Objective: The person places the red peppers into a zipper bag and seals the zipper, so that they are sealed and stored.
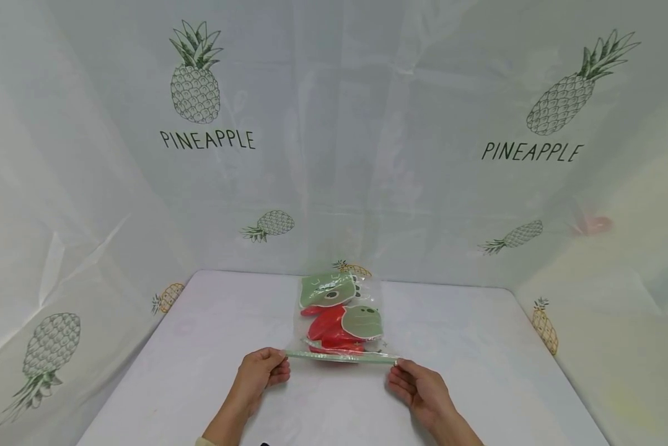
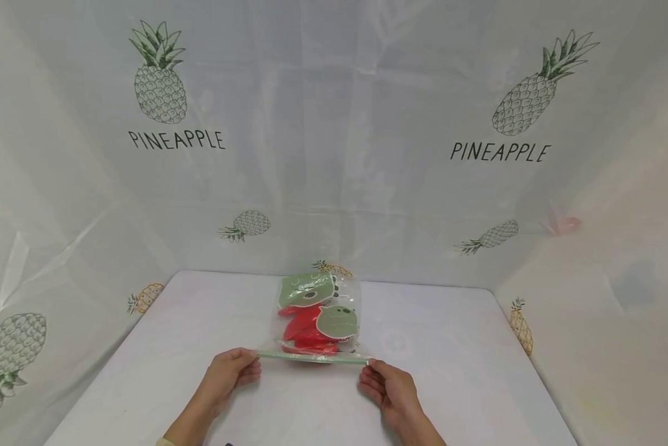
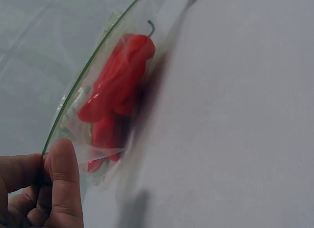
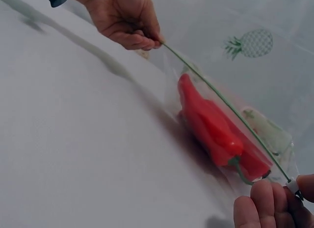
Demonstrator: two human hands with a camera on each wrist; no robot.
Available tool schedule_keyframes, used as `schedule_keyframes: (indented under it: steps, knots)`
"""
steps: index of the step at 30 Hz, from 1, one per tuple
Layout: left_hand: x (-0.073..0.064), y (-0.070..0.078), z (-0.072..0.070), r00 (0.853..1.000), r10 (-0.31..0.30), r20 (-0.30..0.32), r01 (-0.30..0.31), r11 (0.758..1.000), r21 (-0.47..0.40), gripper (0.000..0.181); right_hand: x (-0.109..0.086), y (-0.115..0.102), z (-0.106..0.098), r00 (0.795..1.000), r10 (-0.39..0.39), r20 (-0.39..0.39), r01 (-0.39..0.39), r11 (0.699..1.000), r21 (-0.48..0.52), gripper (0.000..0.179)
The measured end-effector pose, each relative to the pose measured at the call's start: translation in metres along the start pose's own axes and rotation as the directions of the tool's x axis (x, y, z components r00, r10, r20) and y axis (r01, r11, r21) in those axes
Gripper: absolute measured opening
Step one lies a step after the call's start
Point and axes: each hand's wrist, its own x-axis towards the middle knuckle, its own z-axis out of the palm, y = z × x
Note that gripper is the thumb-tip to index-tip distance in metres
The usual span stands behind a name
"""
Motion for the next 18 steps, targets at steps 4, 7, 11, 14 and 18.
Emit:
schedule_keyframes:
  steps: [4, 7, 11, 14, 18]
  knots:
    - [-0.002, -0.003, -0.001, 1.0, -0.018, -0.006, 0.018, 1.0, 0.012, 0.02, -0.001, 0.002, -0.001, 1.0, 0.004, 0.002, -0.004, 0.999, -0.037, 0.021]
    - [-0.004, -0.007, -0.002, 1.0, -0.025, 0.004, 0.025, 1.0, 0.008, 0.021, -0.001, 0.003, -0.001, 1.0, 0.01, 0.005, -0.01, 0.999, -0.053, 0.025]
    - [-0.006, -0.013, -0.004, 0.999, -0.044, 0.02, 0.045, 0.999, -0.007, 0.021, -0.003, 0.003, -0.002, 1.0, 0.014, 0.003, -0.014, 0.997, -0.082, 0.03]
    - [-0.007, -0.018, -0.005, 0.998, -0.059, 0.022, 0.06, 0.998, -0.016, 0.021, -0.004, 0.003, -0.001, 1.0, 0.014, 0.008, -0.013, 0.995, -0.103, 0.032]
    - [-0.006, -0.021, -0.007, 0.998, -0.065, 0.024, 0.066, 0.997, -0.032, 0.021, -0.004, 0.004, -0.003, 1.0, 0.011, 0.012, -0.009, 0.993, -0.116, 0.034]
